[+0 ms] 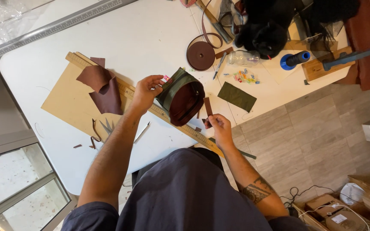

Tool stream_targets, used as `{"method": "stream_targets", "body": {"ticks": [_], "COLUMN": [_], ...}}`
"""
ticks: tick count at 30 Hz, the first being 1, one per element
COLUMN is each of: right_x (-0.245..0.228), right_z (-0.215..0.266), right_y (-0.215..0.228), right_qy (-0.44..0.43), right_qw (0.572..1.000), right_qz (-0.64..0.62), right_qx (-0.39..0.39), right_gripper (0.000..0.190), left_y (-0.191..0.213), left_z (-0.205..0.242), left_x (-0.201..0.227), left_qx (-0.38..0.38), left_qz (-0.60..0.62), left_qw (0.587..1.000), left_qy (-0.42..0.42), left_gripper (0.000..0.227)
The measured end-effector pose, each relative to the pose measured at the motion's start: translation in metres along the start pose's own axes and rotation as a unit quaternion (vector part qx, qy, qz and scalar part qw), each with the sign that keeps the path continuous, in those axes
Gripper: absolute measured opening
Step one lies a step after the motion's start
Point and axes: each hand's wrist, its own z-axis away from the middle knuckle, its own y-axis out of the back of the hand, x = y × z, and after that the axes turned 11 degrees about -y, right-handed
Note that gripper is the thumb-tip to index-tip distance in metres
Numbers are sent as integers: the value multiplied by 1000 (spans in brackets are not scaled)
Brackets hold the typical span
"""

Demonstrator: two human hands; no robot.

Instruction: Assembling a leather bag by sewing components and using clips to hold pieces together

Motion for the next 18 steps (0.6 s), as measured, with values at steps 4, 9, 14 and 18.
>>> {"method": "stream_targets", "body": {"ticks": [4, 9, 14, 18], "right_x": [0, -1, -8, 1], "right_z": [-3, -2, -2, -10], "right_y": [-7, -17, -35, -33], "right_qy": [-4, -6, -14, -46], "right_qw": [1000, 997, 994, 993], "right_qz": [12, 24, 64, 53], "right_qx": [-25, -80, -91, -92], "right_gripper": [15, 10, 13, 7], "left_y": [-10, -22, -33, -40], "left_z": [8, 18, 30, 33], "left_x": [8, -1, 12, 16], "left_qx": [-8, -11, -4, -2], "left_qz": [0, 39, 62, 66], "left_qw": [1000, 999, 998, 998], "left_qy": [-4, -6, 2, -1], "left_gripper": [47, 47, 44, 42]}}
